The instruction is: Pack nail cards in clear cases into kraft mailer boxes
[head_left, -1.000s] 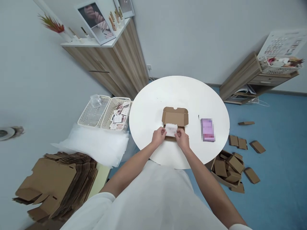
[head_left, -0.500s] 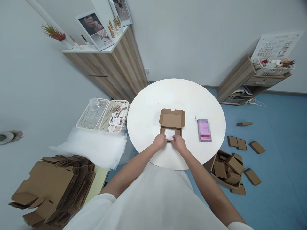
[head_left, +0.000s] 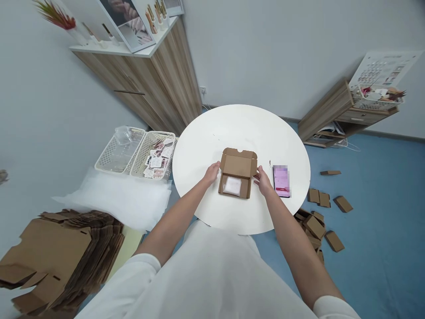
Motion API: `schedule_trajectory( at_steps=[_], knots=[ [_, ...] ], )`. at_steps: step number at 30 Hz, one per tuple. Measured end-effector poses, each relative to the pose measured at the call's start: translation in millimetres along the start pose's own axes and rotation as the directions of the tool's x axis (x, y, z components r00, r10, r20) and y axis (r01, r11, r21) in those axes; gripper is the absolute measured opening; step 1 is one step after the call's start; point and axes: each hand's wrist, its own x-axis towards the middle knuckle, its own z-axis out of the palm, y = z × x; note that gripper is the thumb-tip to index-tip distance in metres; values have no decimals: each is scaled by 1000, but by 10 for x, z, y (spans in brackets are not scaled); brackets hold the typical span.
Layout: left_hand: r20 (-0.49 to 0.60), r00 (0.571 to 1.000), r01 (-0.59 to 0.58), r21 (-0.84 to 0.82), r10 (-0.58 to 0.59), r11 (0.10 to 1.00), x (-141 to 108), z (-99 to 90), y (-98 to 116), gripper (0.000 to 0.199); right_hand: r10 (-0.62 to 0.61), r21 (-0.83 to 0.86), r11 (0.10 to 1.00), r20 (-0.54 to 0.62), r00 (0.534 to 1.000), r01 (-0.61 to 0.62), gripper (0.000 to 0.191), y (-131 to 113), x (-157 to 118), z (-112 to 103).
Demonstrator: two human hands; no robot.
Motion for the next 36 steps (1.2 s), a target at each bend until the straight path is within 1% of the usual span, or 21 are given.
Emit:
schedule_trajectory(
  at_steps=[2, 4, 7, 9, 13, 18, 22, 26, 30, 33, 34, 36],
  knots=[
    [70, 997, 26, -88, -20, 996, 25, 3, 33, 64, 24, 40, 999, 73, 997, -27, 61, -42, 24, 34],
    [100, 995, 30, -160, -14, 987, 19, 13, 52, 68, 12, 67, 998, 104, 995, -19, 61, -71, 17, 70],
    [100, 995, 12, -245, 14, 969, -8, 11, 61, 71, -75, 129, 990, 130, 989, 58, 62, -86, -28, 88],
    [115, 993, -3, -264, 35, 964, -27, -7, 55, 72, -134, 155, 982, 154, 979, 110, 64, -78, -65, 69],
    [166, 984, -29, -198, 63, 980, -70, -56, 19, 72, -185, 109, 980, 186, 965, 166, 64, -28, -123, 1],
    [164, 986, -3, -108, 21, 994, -126, -109, -31, 77, -178, 9, 984, 184, 967, 179, 67, 53, -144, -73],
    [236, 972, 25, -75, -7, 997, -194, -164, -52, 78, -164, -31, 984, 236, 958, 176, 68, 88, -204, -141],
    [289, 957, 25, -42, -12, 999, -307, -221, -49, 71, -132, -102, 980, 323, 937, 173, 66, 82, -336, -219],
    [330, 944, -2, 24, -6, 1000, -406, -228, -61, 60, -94, -162, 973, 358, 929, 161, 59, 78, -450, -236],
    [327, 945, -35, 84, 6, 996, -434, -181, -134, 51, -60, -183, 975, 335, 940, 128, 51, 125, -480, -182],
    [302, 953, -45, 109, 10, 993, -435, -160, -172, 50, -59, -188, 975, 304, 951, 121, 50, 154, -481, -157],
    [216, 976, -47, 173, 8, 984, -433, -120, -253, 53, -61, -211, 972, 206, 977, 106, 54, 232, -474, -110]
  ],
)
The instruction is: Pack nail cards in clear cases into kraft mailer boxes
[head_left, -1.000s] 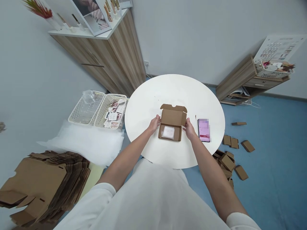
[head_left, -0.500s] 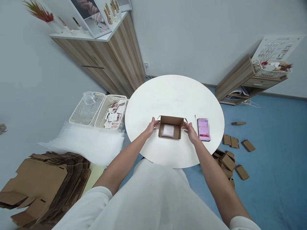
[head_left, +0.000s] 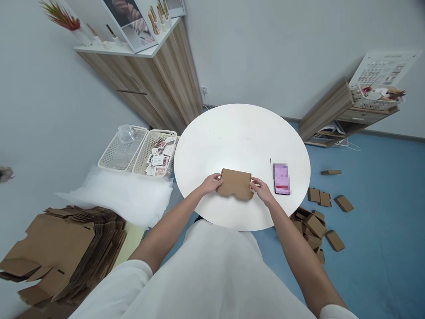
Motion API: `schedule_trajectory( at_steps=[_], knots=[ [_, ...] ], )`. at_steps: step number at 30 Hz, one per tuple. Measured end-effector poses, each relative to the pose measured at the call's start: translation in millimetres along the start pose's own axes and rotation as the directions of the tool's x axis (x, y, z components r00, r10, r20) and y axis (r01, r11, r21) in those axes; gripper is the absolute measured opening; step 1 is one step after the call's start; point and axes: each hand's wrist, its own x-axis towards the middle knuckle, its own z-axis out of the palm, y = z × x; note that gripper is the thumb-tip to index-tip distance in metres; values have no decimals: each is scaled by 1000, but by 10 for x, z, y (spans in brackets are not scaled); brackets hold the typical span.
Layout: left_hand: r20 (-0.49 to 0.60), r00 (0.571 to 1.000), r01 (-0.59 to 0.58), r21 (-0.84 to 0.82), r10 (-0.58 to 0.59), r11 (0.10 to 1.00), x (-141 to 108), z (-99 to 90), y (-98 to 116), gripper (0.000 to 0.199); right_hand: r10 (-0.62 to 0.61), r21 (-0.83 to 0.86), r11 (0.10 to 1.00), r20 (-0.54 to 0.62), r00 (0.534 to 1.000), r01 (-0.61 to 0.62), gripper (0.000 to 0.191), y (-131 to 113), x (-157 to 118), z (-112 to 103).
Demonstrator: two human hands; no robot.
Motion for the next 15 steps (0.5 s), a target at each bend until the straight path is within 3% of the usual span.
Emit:
schedule_trajectory(
  at_steps=[4, 11, 15],
  knots=[
    [-143, 988, 80, 124, -62, 989, 14, 85, -109, 57, 44, -99, 993, -152, 987, -59, 63, 165, 11, 92],
    [-179, 980, 136, 302, -84, 944, -1, 213, -170, 56, 7, -340, 936, -222, 975, -84, 56, 303, -15, 215],
    [-224, 974, 54, 379, 35, 924, -70, 240, -238, 51, -103, -400, 916, -246, 964, -4, 53, 308, -94, 252]
  ],
)
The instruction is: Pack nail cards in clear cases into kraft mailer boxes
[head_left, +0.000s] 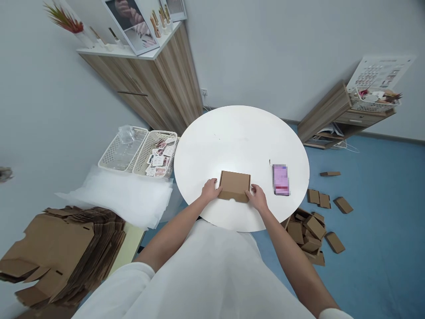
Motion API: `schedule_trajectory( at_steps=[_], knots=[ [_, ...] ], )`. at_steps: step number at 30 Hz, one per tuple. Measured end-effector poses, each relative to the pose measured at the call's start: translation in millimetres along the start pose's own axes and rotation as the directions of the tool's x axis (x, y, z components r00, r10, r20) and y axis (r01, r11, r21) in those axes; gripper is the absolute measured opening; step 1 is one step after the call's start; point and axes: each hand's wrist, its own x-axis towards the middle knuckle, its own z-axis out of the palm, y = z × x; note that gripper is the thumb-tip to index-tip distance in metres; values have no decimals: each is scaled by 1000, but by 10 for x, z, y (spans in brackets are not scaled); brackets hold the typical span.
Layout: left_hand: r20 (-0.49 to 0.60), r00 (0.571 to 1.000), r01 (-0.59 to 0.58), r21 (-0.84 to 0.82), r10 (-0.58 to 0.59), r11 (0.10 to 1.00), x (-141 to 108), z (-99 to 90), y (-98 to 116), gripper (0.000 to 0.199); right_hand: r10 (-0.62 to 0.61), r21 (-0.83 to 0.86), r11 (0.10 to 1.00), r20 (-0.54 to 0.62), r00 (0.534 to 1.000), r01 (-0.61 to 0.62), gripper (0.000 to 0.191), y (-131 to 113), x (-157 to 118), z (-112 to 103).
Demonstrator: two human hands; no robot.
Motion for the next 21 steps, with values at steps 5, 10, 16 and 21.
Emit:
schedule_trajectory(
  at_steps=[5, 10, 16, 21],
  knots=[
    [-46, 979, -196, 68, 199, 978, -213, 24, -98, 42, -174, -40, 984, -21, 985, 173, 44, 66, -214, -18],
    [9, 958, -287, -20, 288, 958, -368, 65, -96, 58, -258, -90, 960, 80, 963, 265, 51, 117, -377, 67],
    [-3, 949, -312, -139, 315, 940, -415, -48, 42, 63, -241, 32, 971, 73, 968, 239, 62, 25, -404, -27],
    [3, 954, -296, -151, 300, 943, -388, -149, 149, 63, -183, 134, 977, 108, 977, 168, 56, -143, -361, -253]
  ],
)
